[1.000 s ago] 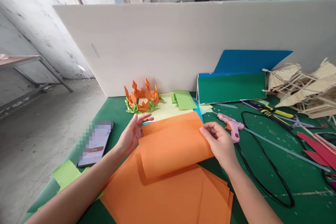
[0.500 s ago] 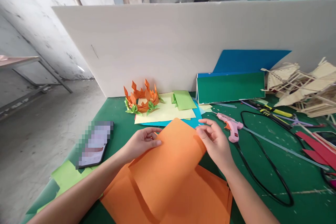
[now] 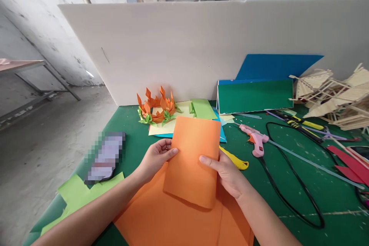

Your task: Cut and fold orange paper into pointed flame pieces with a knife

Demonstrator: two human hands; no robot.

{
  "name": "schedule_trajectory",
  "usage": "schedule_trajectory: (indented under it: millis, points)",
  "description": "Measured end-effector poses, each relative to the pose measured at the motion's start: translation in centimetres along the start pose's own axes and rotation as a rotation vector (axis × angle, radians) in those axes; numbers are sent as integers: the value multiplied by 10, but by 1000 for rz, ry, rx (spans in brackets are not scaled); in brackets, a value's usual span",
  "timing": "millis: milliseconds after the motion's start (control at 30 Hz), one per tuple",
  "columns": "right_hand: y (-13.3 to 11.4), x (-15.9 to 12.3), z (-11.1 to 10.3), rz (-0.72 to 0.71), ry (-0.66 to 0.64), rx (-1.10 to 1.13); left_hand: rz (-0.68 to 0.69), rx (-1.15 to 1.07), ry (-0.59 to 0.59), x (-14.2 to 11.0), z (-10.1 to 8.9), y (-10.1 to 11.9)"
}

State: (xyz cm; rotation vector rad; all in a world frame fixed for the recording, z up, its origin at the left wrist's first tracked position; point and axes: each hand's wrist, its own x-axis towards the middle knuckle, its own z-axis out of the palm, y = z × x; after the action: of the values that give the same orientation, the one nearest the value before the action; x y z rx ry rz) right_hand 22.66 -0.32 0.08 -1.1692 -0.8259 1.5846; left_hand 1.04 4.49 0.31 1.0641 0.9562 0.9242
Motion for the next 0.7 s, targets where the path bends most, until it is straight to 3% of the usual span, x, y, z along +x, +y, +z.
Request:
schedule_trajectory:
  millis: [233,500,700]
  points:
    - [0,5,0,-16,102,4,58,187,10,4,-5,-10]
    - [6,6,1,-69,90,-47,51,82,-11,3,-3,-5]
    - [6,5,3,-70,65,-51,91,47,75,5,-3,-4]
